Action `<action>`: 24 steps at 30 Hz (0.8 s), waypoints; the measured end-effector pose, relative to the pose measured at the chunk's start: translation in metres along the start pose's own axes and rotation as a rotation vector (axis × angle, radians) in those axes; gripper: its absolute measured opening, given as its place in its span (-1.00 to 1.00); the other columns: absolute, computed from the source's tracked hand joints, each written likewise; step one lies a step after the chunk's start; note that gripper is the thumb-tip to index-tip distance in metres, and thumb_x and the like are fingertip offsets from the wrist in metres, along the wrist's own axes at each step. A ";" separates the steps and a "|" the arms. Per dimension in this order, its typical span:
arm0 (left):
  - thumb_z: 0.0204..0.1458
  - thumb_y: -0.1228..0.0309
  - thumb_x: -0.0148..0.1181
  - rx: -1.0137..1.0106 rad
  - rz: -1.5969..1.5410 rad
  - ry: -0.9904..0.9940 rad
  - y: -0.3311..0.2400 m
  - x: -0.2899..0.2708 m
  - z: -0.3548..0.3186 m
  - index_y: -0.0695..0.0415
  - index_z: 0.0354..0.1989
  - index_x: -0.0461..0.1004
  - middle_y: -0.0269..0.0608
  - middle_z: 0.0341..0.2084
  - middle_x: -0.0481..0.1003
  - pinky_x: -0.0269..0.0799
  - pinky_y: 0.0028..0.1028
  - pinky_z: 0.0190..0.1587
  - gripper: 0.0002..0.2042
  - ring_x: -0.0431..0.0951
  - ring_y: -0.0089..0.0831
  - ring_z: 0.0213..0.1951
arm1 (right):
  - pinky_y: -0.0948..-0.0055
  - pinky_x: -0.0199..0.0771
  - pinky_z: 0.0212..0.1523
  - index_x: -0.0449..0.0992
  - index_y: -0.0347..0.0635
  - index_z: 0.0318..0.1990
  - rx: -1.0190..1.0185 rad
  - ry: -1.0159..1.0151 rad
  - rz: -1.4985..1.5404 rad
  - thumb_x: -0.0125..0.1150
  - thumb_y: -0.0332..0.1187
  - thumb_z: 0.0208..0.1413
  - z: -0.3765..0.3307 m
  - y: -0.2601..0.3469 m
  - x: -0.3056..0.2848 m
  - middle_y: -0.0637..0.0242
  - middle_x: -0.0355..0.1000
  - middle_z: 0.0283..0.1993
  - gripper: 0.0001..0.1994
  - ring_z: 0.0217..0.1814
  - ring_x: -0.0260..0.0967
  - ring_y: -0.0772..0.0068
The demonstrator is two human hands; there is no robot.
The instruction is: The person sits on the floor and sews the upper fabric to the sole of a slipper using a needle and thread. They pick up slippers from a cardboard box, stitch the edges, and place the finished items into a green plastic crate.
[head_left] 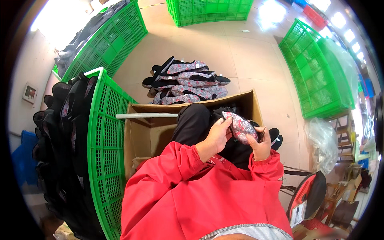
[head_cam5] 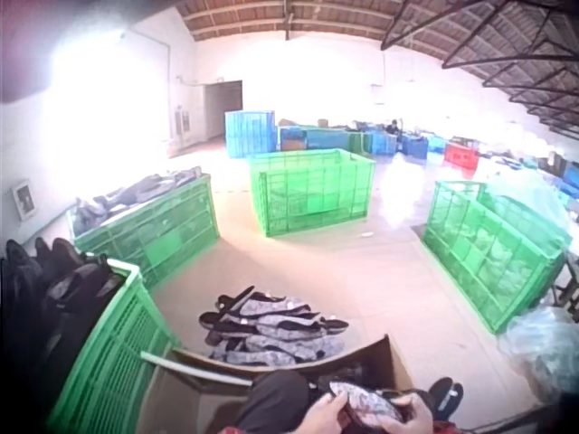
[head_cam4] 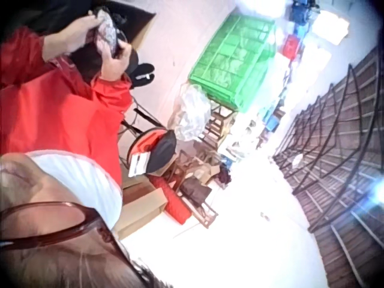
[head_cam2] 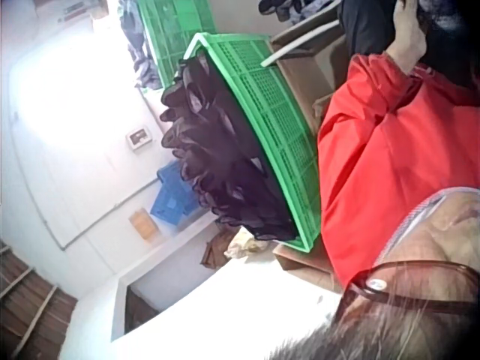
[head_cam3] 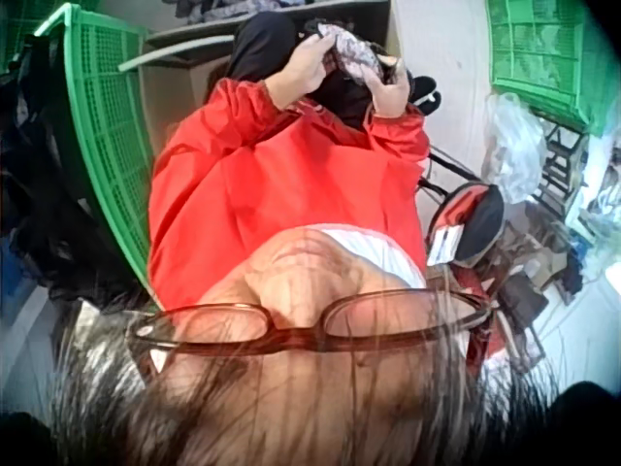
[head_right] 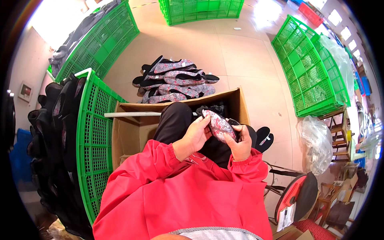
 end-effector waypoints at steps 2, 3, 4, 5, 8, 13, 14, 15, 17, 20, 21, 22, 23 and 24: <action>0.31 0.29 -0.07 -0.034 0.083 -0.015 -0.003 -0.016 -0.014 0.11 -0.07 0.38 -0.22 -0.15 0.54 0.51 -0.36 -0.04 -0.81 0.56 -0.43 -0.16 | 0.57 0.40 -0.05 0.37 -0.29 -0.18 0.159 0.077 0.053 0.37 -0.55 -0.02 -0.009 -0.024 0.005 0.33 0.44 -0.16 -0.71 -0.14 0.36 0.60; 0.29 0.25 0.01 -0.042 0.109 -0.119 -0.001 -0.029 -0.020 0.12 -0.10 0.37 -0.22 -0.20 0.54 0.52 -0.36 -0.11 -0.79 0.57 -0.42 -0.21 | 0.60 0.38 -0.09 0.38 -0.28 -0.20 0.084 0.069 -0.088 0.39 -0.55 -0.03 -0.016 -0.026 0.009 0.39 0.43 -0.22 -0.71 -0.17 0.35 0.63; 0.26 0.23 0.06 -0.080 0.161 -0.180 -0.005 -0.036 -0.031 0.12 -0.13 0.36 -0.24 -0.24 0.53 0.52 -0.37 -0.14 -0.78 0.56 -0.43 -0.23 | 0.61 0.37 -0.10 0.39 -0.27 -0.20 0.073 0.093 -0.102 0.40 -0.55 -0.04 -0.024 -0.024 0.020 0.39 0.43 -0.24 -0.70 -0.18 0.34 0.64; 0.24 0.21 0.11 -0.120 0.216 -0.241 -0.011 -0.043 -0.044 0.12 -0.16 0.35 -0.26 -0.28 0.52 0.51 -0.37 -0.16 -0.77 0.55 -0.44 -0.25 | 0.62 0.37 -0.11 0.39 -0.27 -0.21 0.061 0.115 -0.115 0.41 -0.56 -0.06 -0.032 -0.021 0.033 0.40 0.42 -0.25 -0.70 -0.19 0.34 0.64; 0.17 0.28 0.22 -0.123 0.191 -0.243 -0.033 -0.047 -0.070 0.16 -0.20 0.32 -0.26 -0.32 0.48 0.51 -0.40 -0.20 -0.75 0.52 -0.47 -0.31 | 0.62 0.40 -0.13 0.41 -0.27 -0.21 0.049 0.182 -0.099 0.39 -0.62 -0.07 -0.044 -0.016 0.060 0.37 0.45 -0.21 -0.71 -0.18 0.37 0.65; 0.13 0.43 0.24 -0.087 0.252 -0.296 -0.052 -0.065 -0.090 0.20 -0.21 0.30 -0.24 -0.33 0.46 0.52 -0.44 -0.23 -0.78 0.53 -0.47 -0.32 | 0.63 0.40 -0.14 0.43 -0.31 -0.21 0.182 0.340 0.051 0.33 -0.61 0.01 -0.053 -0.027 0.093 0.37 0.46 -0.22 -0.78 -0.20 0.38 0.67; 0.10 0.45 0.27 -0.034 0.281 -0.316 -0.055 -0.070 -0.091 0.20 -0.25 0.31 -0.25 -0.37 0.45 0.49 -0.45 -0.28 -0.78 0.51 -0.50 -0.36 | 0.64 0.37 -0.18 0.40 -0.25 -0.24 0.150 0.361 -0.006 0.37 -0.57 0.01 -0.051 -0.026 0.097 0.41 0.46 -0.27 -0.77 -0.25 0.35 0.70; 0.08 0.46 0.30 0.018 0.309 -0.337 -0.057 -0.076 -0.090 0.21 -0.28 0.32 -0.26 -0.41 0.45 0.46 -0.47 -0.33 -0.77 0.49 -0.53 -0.39 | 0.64 0.37 -0.20 0.40 -0.25 -0.25 0.174 0.371 -0.052 0.37 -0.55 0.01 -0.050 -0.030 0.101 0.42 0.45 -0.29 -0.77 -0.27 0.33 0.71; 0.04 0.49 0.33 0.157 0.400 -0.381 -0.065 -0.086 -0.091 0.21 -0.34 0.34 -0.29 -0.47 0.44 0.41 -0.49 -0.40 -0.78 0.45 -0.58 -0.45 | 0.64 0.35 -0.25 0.40 -0.25 -0.27 0.217 0.392 -0.141 0.38 -0.53 0.01 -0.048 -0.036 0.109 0.44 0.43 -0.34 -0.78 -0.31 0.29 0.73; 0.02 0.51 0.32 0.408 0.705 -0.472 -0.081 -0.094 -0.095 0.23 -0.41 0.38 -0.32 -0.54 0.41 0.32 -0.50 -0.48 -0.81 0.35 -0.60 -0.53 | 0.55 0.33 -0.39 0.39 -0.24 -0.31 0.210 0.369 -0.252 0.39 -0.40 0.01 -0.045 -0.047 0.119 0.38 0.38 -0.49 -0.76 -0.44 0.27 0.67; 0.02 0.49 0.32 0.460 0.835 -0.492 -0.086 -0.096 -0.097 0.24 -0.42 0.38 -0.31 -0.55 0.41 0.32 -0.49 -0.48 -0.81 0.34 -0.60 -0.54 | 0.51 0.34 -0.43 0.38 -0.24 -0.31 0.198 0.368 -0.297 0.39 -0.37 0.01 -0.042 -0.050 0.121 0.34 0.37 -0.52 -0.74 -0.48 0.28 0.63; 0.03 0.48 0.31 0.504 0.964 -0.515 -0.094 -0.093 -0.100 0.25 -0.43 0.38 -0.30 -0.56 0.41 0.32 -0.49 -0.48 -0.81 0.34 -0.59 -0.55 | 0.47 0.33 -0.45 0.37 -0.25 -0.32 0.146 0.350 -0.357 0.40 -0.33 0.00 -0.036 -0.044 0.125 0.28 0.34 -0.55 -0.72 -0.50 0.28 0.59; 0.04 0.47 0.31 0.545 1.095 -0.530 -0.099 -0.088 -0.103 0.25 -0.43 0.38 -0.29 -0.57 0.40 0.31 -0.48 -0.48 -0.80 0.33 -0.58 -0.56 | 0.45 0.32 -0.45 0.37 -0.25 -0.33 0.183 0.348 -0.308 0.39 -0.33 0.00 -0.032 -0.047 0.128 0.24 0.34 -0.55 -0.72 -0.52 0.28 0.56; 0.05 0.45 0.28 0.598 1.072 -0.516 -0.101 -0.085 -0.106 0.25 -0.45 0.38 -0.21 -0.57 0.39 0.33 -0.43 -0.46 -0.81 0.36 -0.46 -0.57 | 0.44 0.33 -0.44 0.37 -0.25 -0.33 0.209 0.353 -0.305 0.39 -0.32 0.00 -0.027 -0.048 0.129 0.23 0.35 -0.55 -0.72 -0.52 0.28 0.53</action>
Point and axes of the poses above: each hand's wrist, its own z-axis towards the middle knuckle, its own x-axis out of the palm, y = z × x, the point moved 7 cm from there along z, towards the middle knuckle
